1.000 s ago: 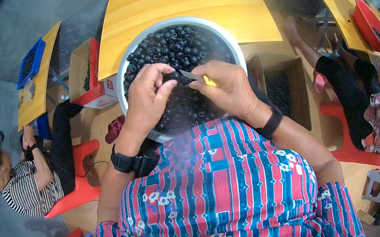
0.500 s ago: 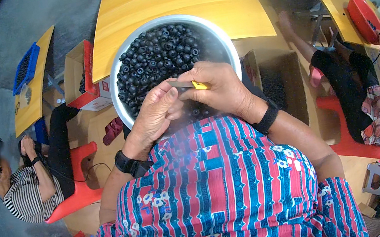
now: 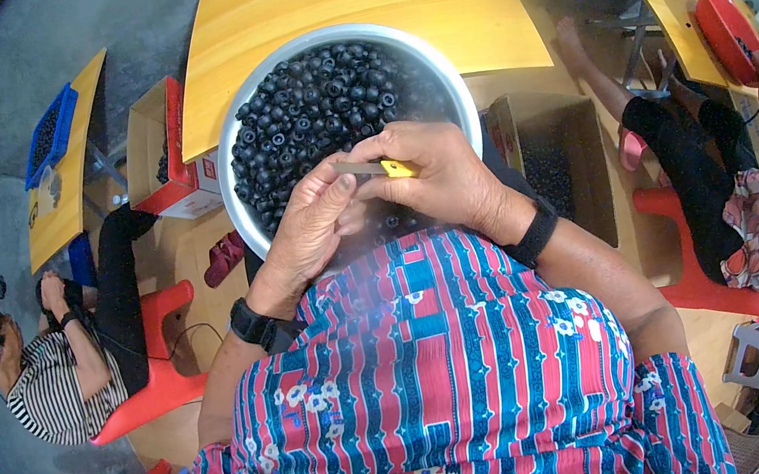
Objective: Manually cleaning or processing small black objects with a blade.
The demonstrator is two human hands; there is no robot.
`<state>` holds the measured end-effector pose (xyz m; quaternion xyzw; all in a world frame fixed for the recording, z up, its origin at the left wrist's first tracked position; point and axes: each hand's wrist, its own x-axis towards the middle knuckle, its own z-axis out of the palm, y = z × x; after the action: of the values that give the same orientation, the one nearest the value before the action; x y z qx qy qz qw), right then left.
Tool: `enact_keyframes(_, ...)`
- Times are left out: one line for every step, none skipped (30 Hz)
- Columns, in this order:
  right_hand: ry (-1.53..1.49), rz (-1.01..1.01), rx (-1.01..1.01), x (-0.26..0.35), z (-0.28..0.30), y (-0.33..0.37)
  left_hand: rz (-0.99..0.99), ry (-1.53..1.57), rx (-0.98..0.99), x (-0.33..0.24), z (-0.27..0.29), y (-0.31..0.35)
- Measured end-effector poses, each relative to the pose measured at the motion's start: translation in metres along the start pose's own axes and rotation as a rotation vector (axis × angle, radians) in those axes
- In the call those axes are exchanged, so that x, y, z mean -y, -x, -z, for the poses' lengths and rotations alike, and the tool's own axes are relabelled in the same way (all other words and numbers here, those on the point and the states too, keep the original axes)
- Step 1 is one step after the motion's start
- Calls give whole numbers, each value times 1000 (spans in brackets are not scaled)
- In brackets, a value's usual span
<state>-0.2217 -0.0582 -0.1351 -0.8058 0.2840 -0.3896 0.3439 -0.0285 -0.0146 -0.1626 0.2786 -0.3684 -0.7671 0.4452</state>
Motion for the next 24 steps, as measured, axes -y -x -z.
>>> enact_keyframes(-14,2,-6,-1,0,0,-1,1,0,0,0,0)
enact_keyframes(-29,4,-12,-1,0,1,7,7,11,1,0,0)
enact_keyframes(-28,4,-11,-1,1,1,16,12,23,2,1,-1)
enact_keyframes(-20,-12,-3,-1,1,1,16,13,23,1,0,0)
enact_keyframes(-13,-28,5,0,1,2,26,43,36,0,-1,0)
enact_keyframes(-15,-27,7,5,1,1,35,71,46,-1,-2,1)
enact_keyframes(-27,-25,-44,12,0,0,33,71,44,-1,-2,1)
enact_keyframes(-40,-22,-96,17,0,-1,17,92,40,-2,-2,1)
enact_keyframes(-41,-21,-92,15,1,-1,-1,114,37,-2,-1,2)
enact_keyframes(-59,-37,-93,11,3,2,-3,115,34,-2,0,2)
enact_keyframes(-77,-54,-93,8,5,3,-39,135,49,-1,2,2)
enact_keyframes(-78,-54,-93,6,7,4,-70,154,66,0,2,1)
enact_keyframes(-47,-48,-43,5,8,4,-70,150,62,-2,1,2)
enact_keyframes(-15,-42,6,4,8,4,-70,149,61,-3,0,2)
enact_keyframes(34,17,3,3,6,3,-78,162,57,-3,0,2)
enact_keyframes(33,18,5,5,5,2,-86,175,53,-3,0,2)
enact_keyframes(81,9,41,9,6,2,-87,175,51,-3,0,3)
enact_keyframes(130,-2,78,11,5,2,-86,163,65,-4,1,3)
enact_keyframes(146,37,62,10,5,1,-85,151,80,-4,1,3)
enact_keyframes(145,37,63,10,4,1,-86,152,79,-4,2,3)
enact_keyframes(166,39,62,11,4,1,-85,149,94,-4,2,3)
enact_keyframes(187,42,60,11,4,1,-84,147,109,-4,2,3)
enact_keyframes(187,42,61,11,3,1,-85,147,108,-4,2,3)
enact_keyframes(189,44,59,11,3,1,-86,143,109,-4,1,3)
